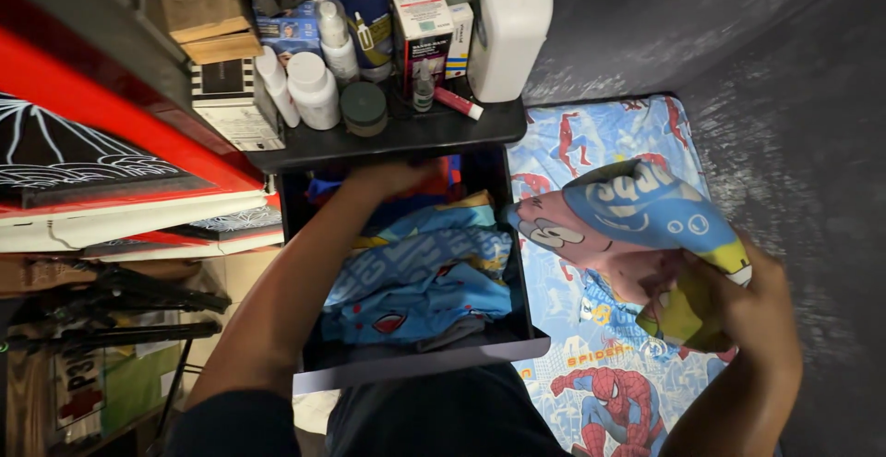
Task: The person looks through a drawer containing clothes, moves several items around, and eventually places a folded piece of clothing into a pillowcase.
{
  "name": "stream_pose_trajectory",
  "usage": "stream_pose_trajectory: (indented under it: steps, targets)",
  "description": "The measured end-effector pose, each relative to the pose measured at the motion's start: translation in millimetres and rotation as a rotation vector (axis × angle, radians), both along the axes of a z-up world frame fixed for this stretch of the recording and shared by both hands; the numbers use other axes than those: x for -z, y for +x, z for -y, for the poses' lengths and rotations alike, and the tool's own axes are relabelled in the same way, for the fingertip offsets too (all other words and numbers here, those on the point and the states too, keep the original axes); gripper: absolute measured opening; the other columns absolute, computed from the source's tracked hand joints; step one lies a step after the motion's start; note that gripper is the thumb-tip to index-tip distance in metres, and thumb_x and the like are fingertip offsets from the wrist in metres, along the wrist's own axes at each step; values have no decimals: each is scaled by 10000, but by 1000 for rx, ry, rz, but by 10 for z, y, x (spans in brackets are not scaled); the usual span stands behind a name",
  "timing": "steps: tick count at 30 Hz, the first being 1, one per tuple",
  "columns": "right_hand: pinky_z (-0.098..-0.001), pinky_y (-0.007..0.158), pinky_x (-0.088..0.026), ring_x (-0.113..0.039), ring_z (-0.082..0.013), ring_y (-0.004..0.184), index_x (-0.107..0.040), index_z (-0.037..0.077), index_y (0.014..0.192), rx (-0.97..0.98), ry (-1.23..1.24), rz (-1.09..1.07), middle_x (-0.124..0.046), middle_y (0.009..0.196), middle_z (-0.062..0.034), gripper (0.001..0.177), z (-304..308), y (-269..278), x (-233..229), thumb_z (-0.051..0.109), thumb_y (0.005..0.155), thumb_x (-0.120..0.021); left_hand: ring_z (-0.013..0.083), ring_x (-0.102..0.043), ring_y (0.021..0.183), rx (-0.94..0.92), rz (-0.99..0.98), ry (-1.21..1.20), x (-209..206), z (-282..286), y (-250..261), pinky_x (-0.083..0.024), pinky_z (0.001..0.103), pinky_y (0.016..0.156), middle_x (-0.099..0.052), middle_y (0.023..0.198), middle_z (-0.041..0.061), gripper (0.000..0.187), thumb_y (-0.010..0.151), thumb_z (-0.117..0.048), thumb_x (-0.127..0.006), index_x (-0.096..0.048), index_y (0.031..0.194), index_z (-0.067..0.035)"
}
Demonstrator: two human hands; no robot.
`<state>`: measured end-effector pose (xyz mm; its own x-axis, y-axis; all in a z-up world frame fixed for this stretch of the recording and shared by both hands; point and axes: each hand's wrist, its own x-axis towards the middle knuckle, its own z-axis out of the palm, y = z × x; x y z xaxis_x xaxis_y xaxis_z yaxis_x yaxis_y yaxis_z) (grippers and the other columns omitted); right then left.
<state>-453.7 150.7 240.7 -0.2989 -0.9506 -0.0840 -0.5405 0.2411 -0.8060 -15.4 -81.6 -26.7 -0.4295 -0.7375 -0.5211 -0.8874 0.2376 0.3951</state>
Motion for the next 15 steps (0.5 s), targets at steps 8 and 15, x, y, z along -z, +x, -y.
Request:
stream_pose_trajectory:
  steps: [8,15]
  targets:
    - [-332,728,-514,-660,-167,828,-715,0,1179,12,89,-62,-735,937,-116,285,25,-74,23,69,909,-655,397,-571,1266,-132,8,-186,609,443,158,-445,454,1079,-566,1414,247,769,846,-513,-616,-507,1423,-15]
    - [-311,663,-570,-705,-141,770,-696,0,1200,-236,31,138,-755,913,-86,332,33,209,-245,-16,874,-637,381,-589,1256,-156,11,-191,1014,553,-14,-458,436,1074,-585,1413,231,642,909,-419,-556,-537,1417,-27]
